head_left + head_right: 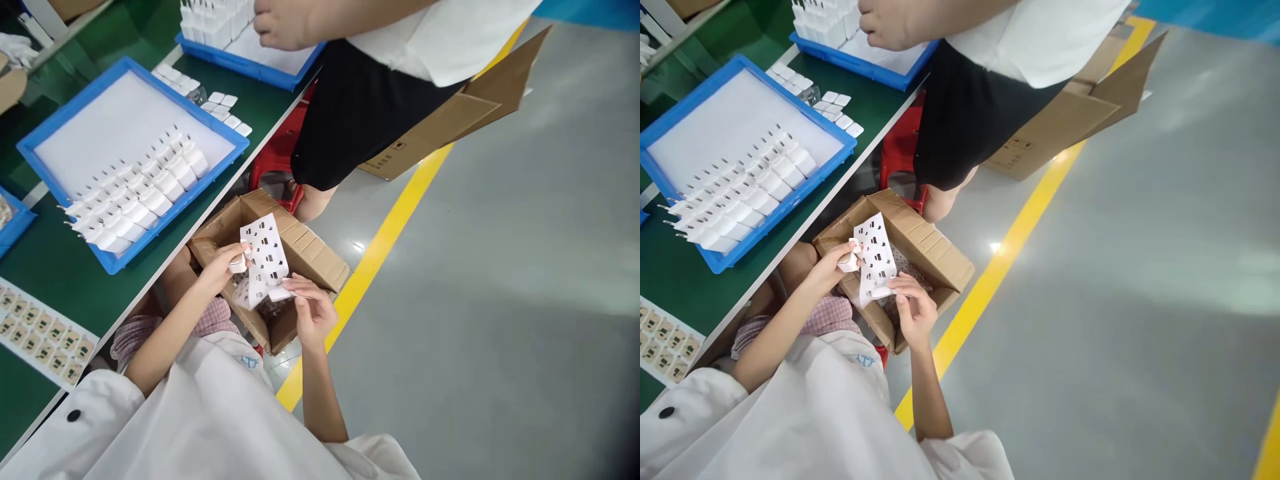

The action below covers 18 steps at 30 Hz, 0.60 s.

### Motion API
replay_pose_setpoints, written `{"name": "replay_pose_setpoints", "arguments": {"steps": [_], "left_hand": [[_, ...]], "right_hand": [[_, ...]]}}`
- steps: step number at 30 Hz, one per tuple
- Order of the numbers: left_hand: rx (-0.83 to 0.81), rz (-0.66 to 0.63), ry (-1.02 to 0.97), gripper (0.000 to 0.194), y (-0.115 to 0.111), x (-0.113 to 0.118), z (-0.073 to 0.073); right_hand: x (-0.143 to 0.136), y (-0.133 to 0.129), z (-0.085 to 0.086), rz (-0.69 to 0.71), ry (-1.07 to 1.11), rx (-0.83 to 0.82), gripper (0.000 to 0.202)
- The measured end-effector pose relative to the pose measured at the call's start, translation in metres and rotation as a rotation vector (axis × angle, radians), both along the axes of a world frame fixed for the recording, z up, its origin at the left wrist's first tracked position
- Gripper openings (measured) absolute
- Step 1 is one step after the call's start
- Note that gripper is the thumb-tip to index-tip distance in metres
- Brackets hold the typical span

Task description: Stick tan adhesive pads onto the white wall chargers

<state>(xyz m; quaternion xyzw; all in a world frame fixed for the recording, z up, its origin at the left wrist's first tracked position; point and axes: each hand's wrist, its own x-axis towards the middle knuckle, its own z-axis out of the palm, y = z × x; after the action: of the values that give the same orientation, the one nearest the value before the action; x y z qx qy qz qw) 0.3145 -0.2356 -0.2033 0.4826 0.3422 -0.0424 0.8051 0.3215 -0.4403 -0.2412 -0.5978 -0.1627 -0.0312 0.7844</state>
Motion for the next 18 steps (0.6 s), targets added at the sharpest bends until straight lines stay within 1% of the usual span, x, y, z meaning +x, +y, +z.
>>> {"name": "replay_pose_setpoints", "arguments": {"steps": [3,5,8,11,15,18], "left_hand": [[-0.091,0.064,-0.006,0.026,0.002,0.002,-0.002],[-0.141,0.098,-0.003,0.023,0.003,0.0,-0.002],[-0.185,0.146,0.01,0.021,0.007,0.0,-0.005],[-0.185,0.192,0.023,0.019,0.012,0.004,-0.015],[-0.136,0.215,0.051,0.021,0.018,0.007,-0.031],[-0.074,0.188,0.064,0.022,0.019,0.001,-0.039]], "right_hand": [[-0.001,-0.002,0.01,-0.128,0.048,0.177,0.009],[0.004,-0.005,0.019,-0.158,0.124,0.281,0.012],[0.013,-0.005,0.034,-0.141,0.278,0.417,0.019],[0.019,0.001,0.045,-0.109,0.405,0.537,0.03],[0.024,0.01,0.05,-0.084,0.48,0.653,0.047],[0.024,0.013,0.05,-0.082,0.501,0.713,0.053]]}}
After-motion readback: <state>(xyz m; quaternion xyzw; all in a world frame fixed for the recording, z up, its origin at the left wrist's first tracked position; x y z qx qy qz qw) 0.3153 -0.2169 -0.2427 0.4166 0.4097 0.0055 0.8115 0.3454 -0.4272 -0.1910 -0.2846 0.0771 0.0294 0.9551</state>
